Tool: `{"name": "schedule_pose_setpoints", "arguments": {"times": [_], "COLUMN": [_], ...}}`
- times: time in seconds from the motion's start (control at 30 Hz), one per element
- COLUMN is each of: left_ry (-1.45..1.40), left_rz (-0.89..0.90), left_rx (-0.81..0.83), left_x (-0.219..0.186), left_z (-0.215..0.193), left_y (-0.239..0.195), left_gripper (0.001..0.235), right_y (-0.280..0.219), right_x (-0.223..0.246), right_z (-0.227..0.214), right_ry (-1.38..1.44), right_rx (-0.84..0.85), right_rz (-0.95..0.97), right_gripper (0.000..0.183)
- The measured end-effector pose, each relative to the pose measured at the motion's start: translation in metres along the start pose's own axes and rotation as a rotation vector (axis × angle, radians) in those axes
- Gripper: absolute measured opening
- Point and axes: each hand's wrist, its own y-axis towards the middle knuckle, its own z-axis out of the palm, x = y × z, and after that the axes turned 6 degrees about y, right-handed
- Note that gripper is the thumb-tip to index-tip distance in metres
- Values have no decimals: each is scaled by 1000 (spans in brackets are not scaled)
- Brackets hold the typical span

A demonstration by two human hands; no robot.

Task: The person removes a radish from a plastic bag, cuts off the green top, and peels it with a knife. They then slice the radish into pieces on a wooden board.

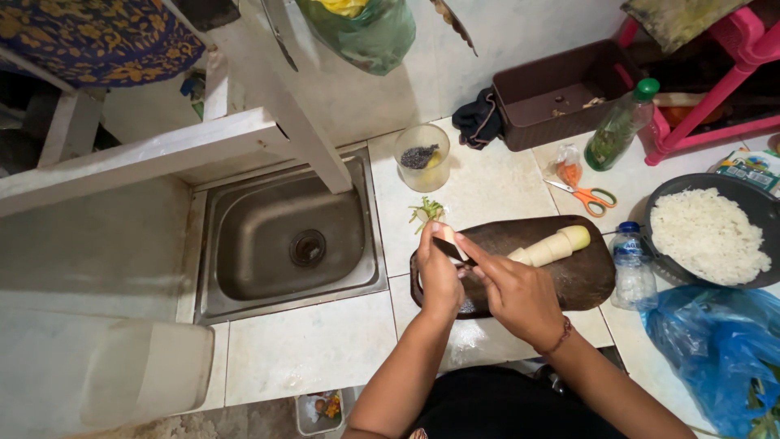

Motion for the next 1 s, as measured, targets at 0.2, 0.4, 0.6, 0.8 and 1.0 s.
{"name": "schedule_pose_setpoints", "arguments": {"times": [0.2,0.4,0.6,0.8,1.0], "left_ry": [-1,67,52,61,-142], "left_rz": [12,-81,5,-121,-98], "left_rx": [1,-40,105,-136,-139], "left_x": [5,3,12,20,48], "left_z": [-3,0,-2,-26,-53], "left_y": [3,-4,-2,22,40], "left_gripper": [25,22,25,37,35], "right_y": [0,5,13,46,76], "right_x": [-3,-10,-26,-72,-90], "right_z": [3,8,7,39,62], "right_ry": [-43,-31,0,-161,-309], "right_rx": [14,-17,-6,38,371], "right_rz": [26,0,72,142,232], "right_gripper": [59,58,56,57,83]}}
